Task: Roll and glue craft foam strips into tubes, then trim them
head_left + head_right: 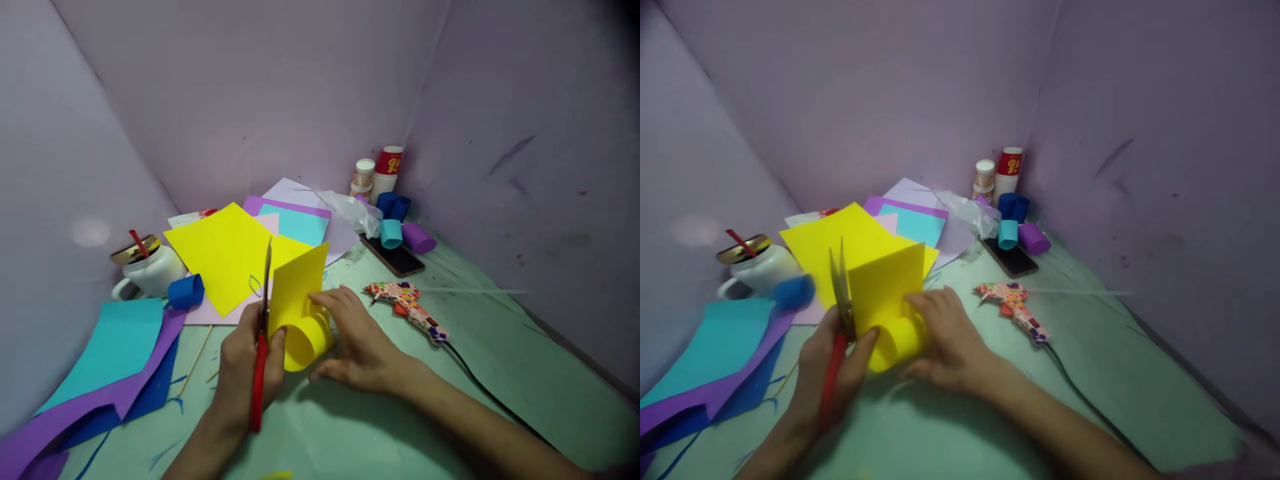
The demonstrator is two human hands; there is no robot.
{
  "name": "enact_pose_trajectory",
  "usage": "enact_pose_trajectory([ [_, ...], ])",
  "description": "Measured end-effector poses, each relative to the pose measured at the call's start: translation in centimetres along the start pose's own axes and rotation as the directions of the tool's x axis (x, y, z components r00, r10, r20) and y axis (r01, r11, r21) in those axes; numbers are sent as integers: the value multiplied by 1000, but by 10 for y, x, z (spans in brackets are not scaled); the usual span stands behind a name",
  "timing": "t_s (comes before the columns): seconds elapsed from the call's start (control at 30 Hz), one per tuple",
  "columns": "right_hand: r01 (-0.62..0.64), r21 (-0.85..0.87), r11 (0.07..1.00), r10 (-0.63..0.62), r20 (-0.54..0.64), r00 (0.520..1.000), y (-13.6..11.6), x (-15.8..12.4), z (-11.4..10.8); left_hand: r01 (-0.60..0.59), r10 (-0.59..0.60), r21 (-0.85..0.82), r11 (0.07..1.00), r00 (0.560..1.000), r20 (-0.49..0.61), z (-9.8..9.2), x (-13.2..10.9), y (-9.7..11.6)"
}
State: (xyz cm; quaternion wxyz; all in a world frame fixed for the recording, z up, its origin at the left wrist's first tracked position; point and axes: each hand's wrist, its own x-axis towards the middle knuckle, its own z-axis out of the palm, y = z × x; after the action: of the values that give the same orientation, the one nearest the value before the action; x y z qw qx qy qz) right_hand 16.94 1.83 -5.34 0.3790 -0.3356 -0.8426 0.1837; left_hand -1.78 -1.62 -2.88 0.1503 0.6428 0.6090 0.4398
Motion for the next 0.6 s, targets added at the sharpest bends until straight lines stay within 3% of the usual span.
enact_pose_trajectory([
  [0.07,-172,302,938,185,-15,983,2,2,-5,95,-94,-26,995,995,17,-4,8,-3],
  [0.1,-274,460,844,314,-9,949,3,4,-7,140,-138,-49,989,990,33,-7,12,-4],
  [0.2,-468,766,440,610,128,782,7,7,-9,235,-220,-167,958,970,108,-16,22,-2],
  [0.23,-499,801,331,637,200,744,8,7,-8,255,-230,-230,939,965,128,-19,23,0],
  [0.3,-557,809,188,576,368,730,8,8,-5,290,-237,-387,875,955,179,-23,25,3],
  [0.37,-601,791,115,443,501,743,6,7,0,309,-237,-493,813,950,204,-24,24,5],
  [0.43,-609,788,94,351,546,760,2,6,3,318,-247,-536,782,948,202,-24,24,3],
  [0.6,-530,831,168,422,425,800,-1,6,3,299,-242,-611,733,954,176,-20,25,-7],
])
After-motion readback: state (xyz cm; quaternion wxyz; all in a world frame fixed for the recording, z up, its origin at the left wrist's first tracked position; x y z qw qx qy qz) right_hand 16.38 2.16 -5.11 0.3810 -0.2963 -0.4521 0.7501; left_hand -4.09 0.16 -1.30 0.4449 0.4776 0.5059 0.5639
